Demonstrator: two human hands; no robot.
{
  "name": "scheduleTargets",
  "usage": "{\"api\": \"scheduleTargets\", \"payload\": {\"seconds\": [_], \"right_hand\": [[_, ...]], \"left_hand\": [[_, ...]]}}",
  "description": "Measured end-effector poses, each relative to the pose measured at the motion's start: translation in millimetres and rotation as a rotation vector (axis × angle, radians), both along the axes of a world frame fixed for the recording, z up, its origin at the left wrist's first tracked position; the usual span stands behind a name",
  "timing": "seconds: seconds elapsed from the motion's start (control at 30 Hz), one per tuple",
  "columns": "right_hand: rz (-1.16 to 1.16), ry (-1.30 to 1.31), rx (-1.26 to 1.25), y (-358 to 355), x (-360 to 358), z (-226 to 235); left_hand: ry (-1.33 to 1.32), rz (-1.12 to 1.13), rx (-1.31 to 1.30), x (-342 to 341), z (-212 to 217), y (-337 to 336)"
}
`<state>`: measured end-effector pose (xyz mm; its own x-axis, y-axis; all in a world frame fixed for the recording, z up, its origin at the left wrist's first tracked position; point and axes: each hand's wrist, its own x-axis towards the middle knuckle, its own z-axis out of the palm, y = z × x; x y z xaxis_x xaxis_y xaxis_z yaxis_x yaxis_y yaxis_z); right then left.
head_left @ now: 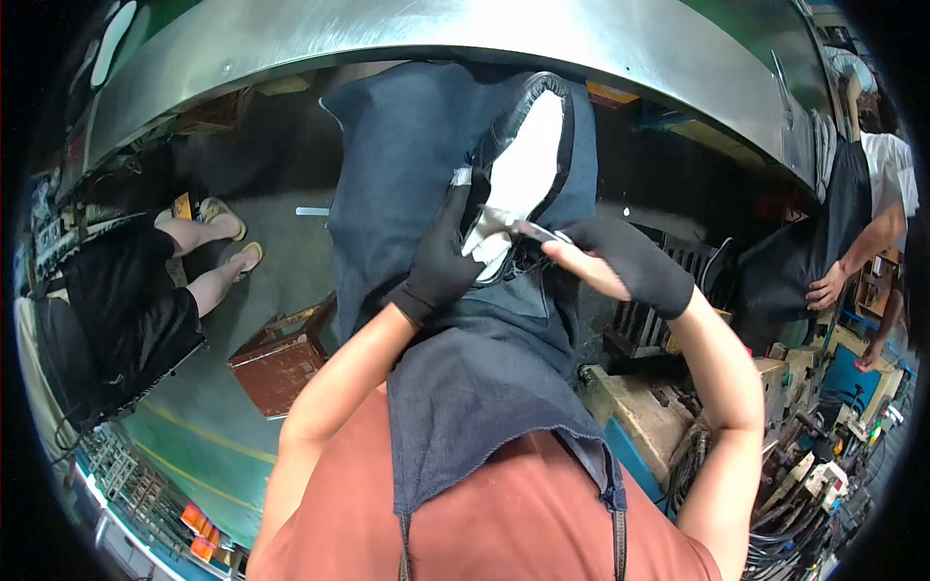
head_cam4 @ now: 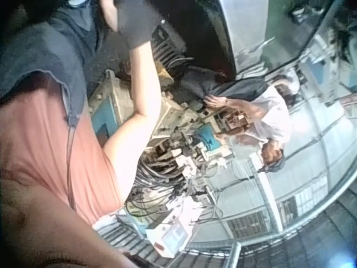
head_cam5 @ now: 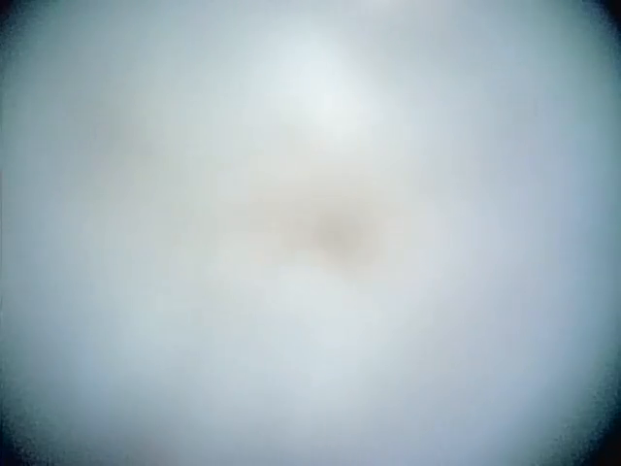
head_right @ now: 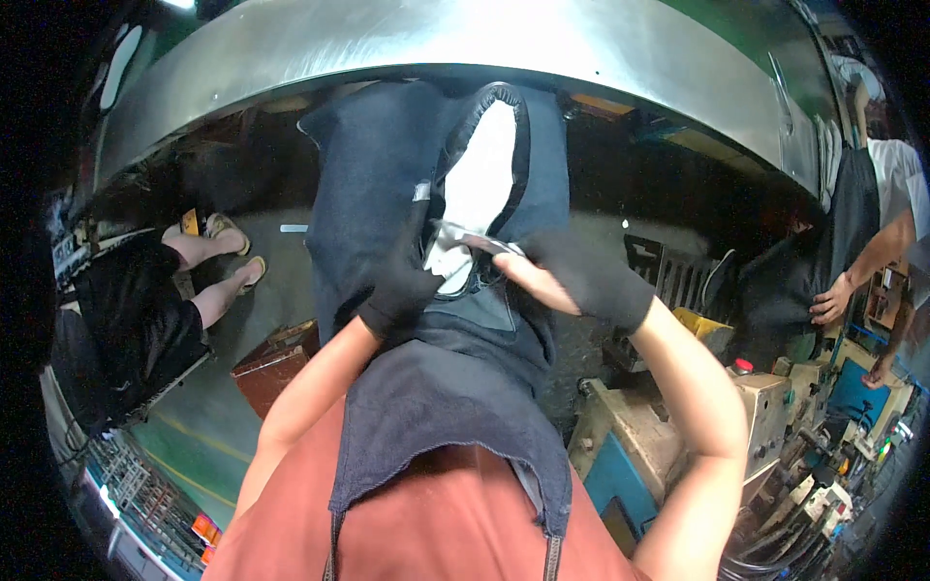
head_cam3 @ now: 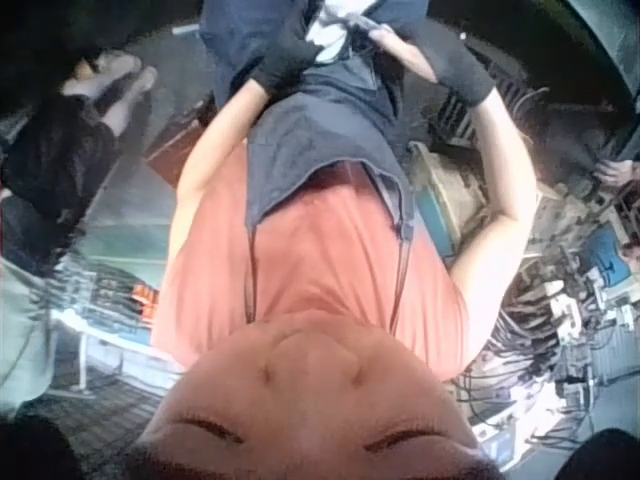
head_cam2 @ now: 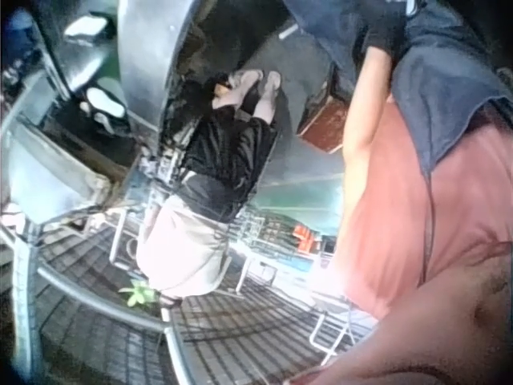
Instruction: Manually assemble shoe components using tools and a conveyor belt system.
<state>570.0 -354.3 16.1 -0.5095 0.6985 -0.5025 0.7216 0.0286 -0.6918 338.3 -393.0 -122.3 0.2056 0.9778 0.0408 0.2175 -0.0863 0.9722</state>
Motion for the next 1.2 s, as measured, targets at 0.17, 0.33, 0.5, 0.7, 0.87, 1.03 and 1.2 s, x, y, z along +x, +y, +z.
{"api": "scheduleTargets", "payload": {"seconds": [0.17, 0.33, 0.5, 0.7, 0.87, 1.03, 1.2], "right_hand": [[0.323, -0.496, 0.384, 5, -42, 15], [0.478, -0.219, 0.844, 45, 5, -53], [0.421, -0.181, 0.594, 54, 10, -55], [0.422, -0.28, 0.03, 71, 5, -3], [0.545, -0.601, 0.079, 51, -64, 54], [0.669, 0.291, 0.63, -5, -69, 8], [0.436, -0.205, 0.212, 11, -67, -1]], "left_hand": [[0.105, 0.044, 0.024, -3, -6, -8], [0.16, 0.016, 0.005, -9, 4, 10], [-0.508, 0.224, -0.646, -4, -4, 44], [0.162, 0.221, 0.182, 11, -26, 44], [0.214, 0.144, 0.233, -1, -30, 46], [-1.067, -0.112, -0.842, -18, 20, 56], [-0.004, -0.217, -0.15, -54, -40, 47]]}}
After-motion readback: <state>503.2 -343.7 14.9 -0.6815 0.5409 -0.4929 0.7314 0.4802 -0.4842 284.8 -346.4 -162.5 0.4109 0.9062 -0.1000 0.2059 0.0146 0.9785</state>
